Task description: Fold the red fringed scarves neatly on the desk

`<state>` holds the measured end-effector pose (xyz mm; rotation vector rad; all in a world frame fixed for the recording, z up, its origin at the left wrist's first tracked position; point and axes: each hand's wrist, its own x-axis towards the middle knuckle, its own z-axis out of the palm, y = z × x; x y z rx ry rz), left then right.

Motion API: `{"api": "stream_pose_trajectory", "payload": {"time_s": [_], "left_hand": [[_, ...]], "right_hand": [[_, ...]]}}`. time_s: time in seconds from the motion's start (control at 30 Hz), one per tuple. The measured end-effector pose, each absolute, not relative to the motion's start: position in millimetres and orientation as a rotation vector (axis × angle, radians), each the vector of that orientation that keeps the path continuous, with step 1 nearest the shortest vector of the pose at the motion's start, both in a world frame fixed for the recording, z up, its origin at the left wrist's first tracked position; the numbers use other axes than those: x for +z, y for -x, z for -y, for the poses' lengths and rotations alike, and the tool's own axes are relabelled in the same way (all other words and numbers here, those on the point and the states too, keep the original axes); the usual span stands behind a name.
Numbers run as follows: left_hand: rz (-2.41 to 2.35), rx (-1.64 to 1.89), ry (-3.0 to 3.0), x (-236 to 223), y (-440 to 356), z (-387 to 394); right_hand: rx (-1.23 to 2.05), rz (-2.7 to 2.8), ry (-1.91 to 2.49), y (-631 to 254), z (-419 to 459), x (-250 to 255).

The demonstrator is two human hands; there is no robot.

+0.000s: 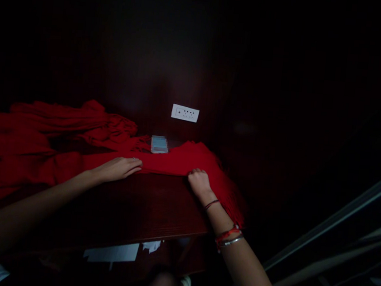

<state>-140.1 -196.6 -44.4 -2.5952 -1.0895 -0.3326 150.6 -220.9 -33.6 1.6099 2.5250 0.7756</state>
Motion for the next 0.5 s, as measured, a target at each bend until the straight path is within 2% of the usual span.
{"api": "stream_pose_trajectory", "payload": {"time_s": [0.33,0.5], "left_hand": [[1.033,-0.216,2.741,-39.5,143.2,202.7],[0.97,-0.212,2.957,-39.0,139.9,208.6]], "right_hand": [[0.679,-2.252,-1.906,-181.3,226.8,-31.2],[0.701,-2.568,-1.659,-148.2,244.2,-33.4]]}}
